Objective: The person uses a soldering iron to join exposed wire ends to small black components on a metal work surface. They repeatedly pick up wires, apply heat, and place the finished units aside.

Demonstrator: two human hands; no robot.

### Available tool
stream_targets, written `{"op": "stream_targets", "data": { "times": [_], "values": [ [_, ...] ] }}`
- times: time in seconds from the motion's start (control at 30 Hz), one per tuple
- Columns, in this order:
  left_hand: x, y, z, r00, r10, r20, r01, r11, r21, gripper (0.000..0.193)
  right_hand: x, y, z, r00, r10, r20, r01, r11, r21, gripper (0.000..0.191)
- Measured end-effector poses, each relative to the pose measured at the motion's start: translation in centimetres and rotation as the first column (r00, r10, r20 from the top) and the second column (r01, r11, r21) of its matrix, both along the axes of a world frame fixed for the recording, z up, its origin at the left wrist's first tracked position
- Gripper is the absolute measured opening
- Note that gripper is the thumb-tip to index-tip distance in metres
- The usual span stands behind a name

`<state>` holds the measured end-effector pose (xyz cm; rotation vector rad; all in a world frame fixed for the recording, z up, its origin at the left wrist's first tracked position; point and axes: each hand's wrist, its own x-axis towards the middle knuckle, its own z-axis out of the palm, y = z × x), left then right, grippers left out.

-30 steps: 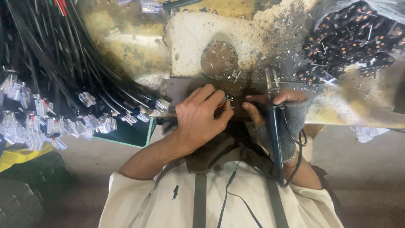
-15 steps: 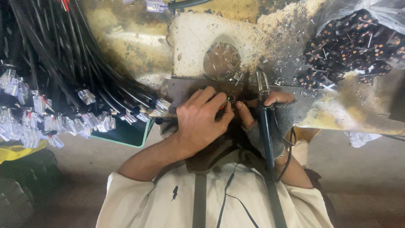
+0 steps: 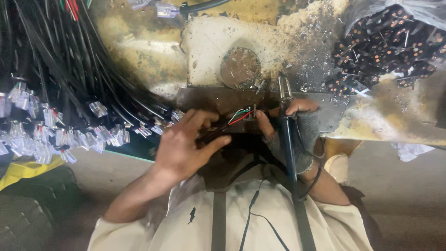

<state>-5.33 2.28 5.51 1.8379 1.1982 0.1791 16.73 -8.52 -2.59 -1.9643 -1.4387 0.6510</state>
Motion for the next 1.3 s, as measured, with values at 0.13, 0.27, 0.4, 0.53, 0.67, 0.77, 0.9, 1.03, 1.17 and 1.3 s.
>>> {"op": "stream_targets", "data": {
  "times": [0.13,0.27,0.4,0.53,0.67,0.77,0.9,1.03,1.17,1.3],
  "values": [
    [-1.0,3.3,6.1,0.947,-0.145,-0.287,0.137,0.989,-0.049,0.021,0.6,0.4,1.1,0.994,0.063,0.092,-0.059,0.997,-0.045,0.03],
    [2.8,5.6,6.4,0.731,0.341,-0.59,0.452,0.406,0.794,0.059,0.2,1.0,0.4,0.884,-0.246,-0.397,0.283,0.959,0.036,0.04],
    [0.4,6.4,2.1,0.574,0.514,-0.637,0.287,0.602,0.745,0.081,0.2,-0.4,-0.9,0.973,-0.19,-0.128,0.192,0.981,0.003,0.022],
    [-4.9,5.1,-2.3,0.425,0.467,-0.776,0.287,0.743,0.604,0.067,0.1,-1.5,-2.0,0.95,-0.157,-0.271,0.092,0.967,-0.239,0.018],
    [-7.5,5.6,-1.5,0.585,0.456,-0.671,0.292,0.654,0.698,0.028,-0.4,-0.6,-2.5,0.988,0.13,0.083,-0.142,0.978,0.152,0.028],
    [-9.0,7.4,1.8,0.728,0.559,-0.396,0.046,0.536,0.843,0.022,-0.5,-0.3,-1.8,0.987,0.107,-0.122,-0.082,0.978,0.194,0.037],
    [-7.1,5.3,1.6,0.851,0.501,0.157,-0.354,0.327,0.876,0.012,0.4,-0.5,-0.9,0.811,0.029,-0.585,0.034,0.995,0.098,0.036],
    [-0.9,-3.3,-3.0,0.977,-0.024,0.212,-0.055,0.931,0.361,0.018,1.8,-0.6,-1.0,0.614,-0.024,-0.789,0.172,0.98,0.104,0.035],
    [1.9,-4.9,-4.6,0.98,0.04,0.197,-0.002,0.982,-0.187,0.026,1.6,-1.2,-2.1,0.851,-0.062,-0.521,0.015,0.995,-0.095,0.021],
    [3.2,-2.0,-3.3,0.956,0.074,0.285,-0.061,0.997,-0.056,0.014,0.8,-1.1,-3.3,0.819,-0.017,-0.573,-0.041,0.995,-0.088,0.024]
  ]
}}
